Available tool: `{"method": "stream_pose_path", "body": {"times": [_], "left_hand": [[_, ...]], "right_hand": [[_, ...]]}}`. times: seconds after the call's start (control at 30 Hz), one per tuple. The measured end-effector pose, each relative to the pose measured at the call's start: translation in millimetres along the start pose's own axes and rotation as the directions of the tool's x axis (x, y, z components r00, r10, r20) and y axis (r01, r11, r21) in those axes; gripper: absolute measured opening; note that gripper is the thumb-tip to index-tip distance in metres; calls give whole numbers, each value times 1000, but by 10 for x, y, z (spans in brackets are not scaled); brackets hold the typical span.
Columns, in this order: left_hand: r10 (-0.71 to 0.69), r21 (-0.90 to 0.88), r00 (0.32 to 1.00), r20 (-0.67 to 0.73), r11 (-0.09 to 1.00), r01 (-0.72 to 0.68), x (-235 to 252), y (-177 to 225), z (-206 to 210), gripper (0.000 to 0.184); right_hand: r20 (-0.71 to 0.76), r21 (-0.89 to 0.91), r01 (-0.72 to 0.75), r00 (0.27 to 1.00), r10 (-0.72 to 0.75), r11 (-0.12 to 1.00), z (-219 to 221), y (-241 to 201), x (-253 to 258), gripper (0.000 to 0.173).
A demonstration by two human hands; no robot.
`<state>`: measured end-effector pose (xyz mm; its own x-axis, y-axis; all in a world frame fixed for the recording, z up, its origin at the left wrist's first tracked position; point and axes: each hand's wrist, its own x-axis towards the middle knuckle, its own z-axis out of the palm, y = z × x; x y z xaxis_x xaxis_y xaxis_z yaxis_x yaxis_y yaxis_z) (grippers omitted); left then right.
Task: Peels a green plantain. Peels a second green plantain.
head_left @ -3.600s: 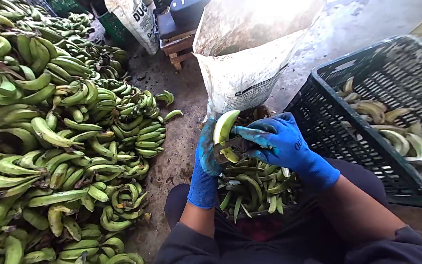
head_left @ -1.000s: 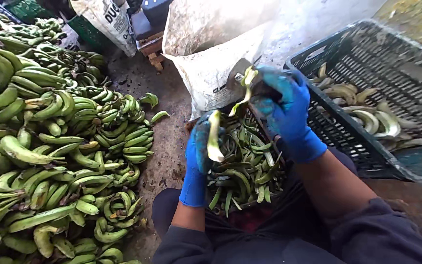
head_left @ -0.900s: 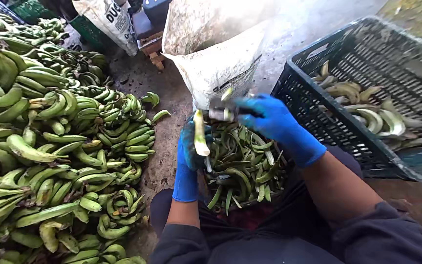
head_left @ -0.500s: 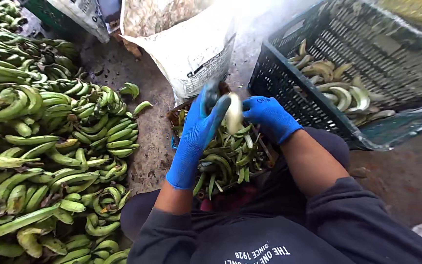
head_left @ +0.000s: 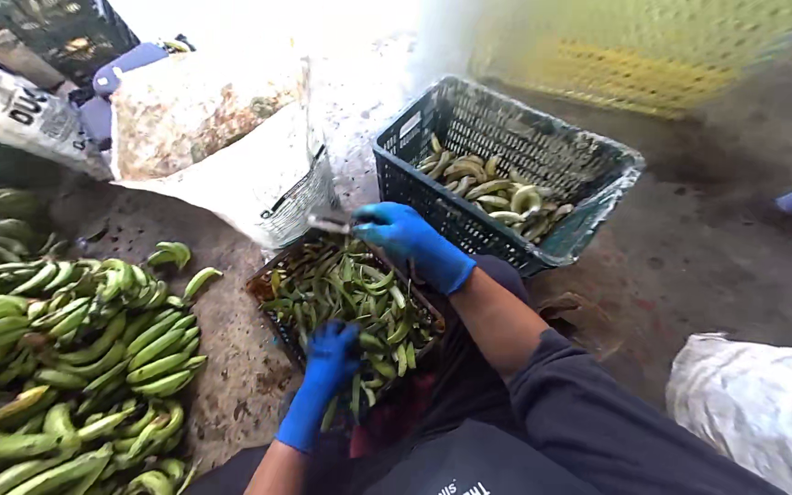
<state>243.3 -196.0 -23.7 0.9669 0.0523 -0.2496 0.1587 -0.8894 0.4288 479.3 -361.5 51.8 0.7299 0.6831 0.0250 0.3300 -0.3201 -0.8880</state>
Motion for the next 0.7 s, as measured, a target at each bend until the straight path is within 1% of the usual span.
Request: {"method": "stream_pose_path", "body": {"times": [0.03, 0.07, 0.1, 0.13, 0.17, 0.2, 0.23, 0.27, 0.3, 0.33, 0.37, 0.4, 0.43, 0.47, 0.5, 0.53, 0.57, 0.6, 0.63, 0.67, 0.7], "left_hand": [[-66, -220, 989, -134, 975, 35, -52, -54, -192, 57], [-147, -461, 949, -279, 887, 2, -97, -129, -336, 55], [-248, -674, 893, -376, 735, -80, -128, -201, -455, 54], [-351, -809, 830, -433, 557, -187, -149, -261, -553, 55], [-463, -870, 756, -462, 402, -285, -159, -310, -633, 57], [-561, -892, 694, -452, 277, -357, -170, -330, -716, 57], [-622, -894, 657, -426, 178, -411, -190, -327, -790, 53], [-658, -882, 629, -414, 119, -455, -211, -304, -847, 47], [-685, -867, 593, -423, 116, -485, -231, -273, -881, 44], [-702, -853, 550, -452, 160, -496, -246, -237, -887, 45], [-707, -838, 506, -494, 232, -493, -257, -200, -866, 48], [-690, -816, 472, -549, 319, -483, -266, -166, -830, 49], [-650, -779, 450, -613, 402, -481, -271, -141, -785, 49], [-599, -736, 439, -670, 460, -496, -277, -126, -728, 49], [-547, -699, 439, -712, 493, -519, -284, -124, -663, 49], [-508, -668, 438, -742, 499, -552, -283, -124, -613, 49], [-487, -649, 435, -757, 494, -578, -273, -125, -588, 51], [-483, -645, 434, -760, 479, -595, -273, -119, -588, 52], [-502, -658, 440, -745, 441, -610, -293, -106, -612, 53], [-528, -685, 464, -712, 374, -625, -338, -89, -666, 52], [-557, -723, 508, -657, 274, -634, -398, -72, -753, 47]], "right_hand": [[-43, 176, 5, 999, 2, 984, -4, -56, -57, 35], [-93, 356, 11, 995, 24, 934, 18, -111, -116, 36], [-137, 496, 25, 989, 50, 868, 74, -140, -148, 37], [-172, 583, 47, 983, 67, 811, 173, -157, -175, 40], [-187, 624, 48, 978, 90, 780, 315, -175, -219, 42], [-172, 627, 21, 979, 112, 779, 497, -205, -313, 45], [-127, 601, -37, 982, 142, 798, 713, -217, -456, 47], [-95, 560, -85, 982, 165, 824, 962, -180, -587, 46], [-49, 500, -147, 979, 198, 854, 1206, -122, -708, 45], [7, 436, -209, 973, 229, 875, 1396, -103, -823, 45], [54, 396, -233, 972, 231, 888, 1522, -129, -912, 45], [78, 390, -193, 981, 177, 900, 1578, -216, -967, 44], [63, 435, -76, 997, 54, 897, 1588, -348, -994, 42], [0, 518, 97, 993, -114, 850, 1570, -503, -1005, 40], [-80, 589, 261, 961, -266, 765, 1539, -664, -999, 40], [-140, 613, 378, 916, -375, 694, 1488, -806, -973, 44], [-164, 601, 437, 887, -431, 669, 1436, -894, -935, 47], [-150, 564, 427, 895, -420, 707, 1418, -887, -896, 46], [-86, 440, 377, 921, -380, 815, 1436, -752, -870, 41], [58, 306, 210, 969, -239, 928, 1483, -547, -863, 38], [249, 215, -23, 968, -32, 976, 1536, -331, -878, 39]]}}
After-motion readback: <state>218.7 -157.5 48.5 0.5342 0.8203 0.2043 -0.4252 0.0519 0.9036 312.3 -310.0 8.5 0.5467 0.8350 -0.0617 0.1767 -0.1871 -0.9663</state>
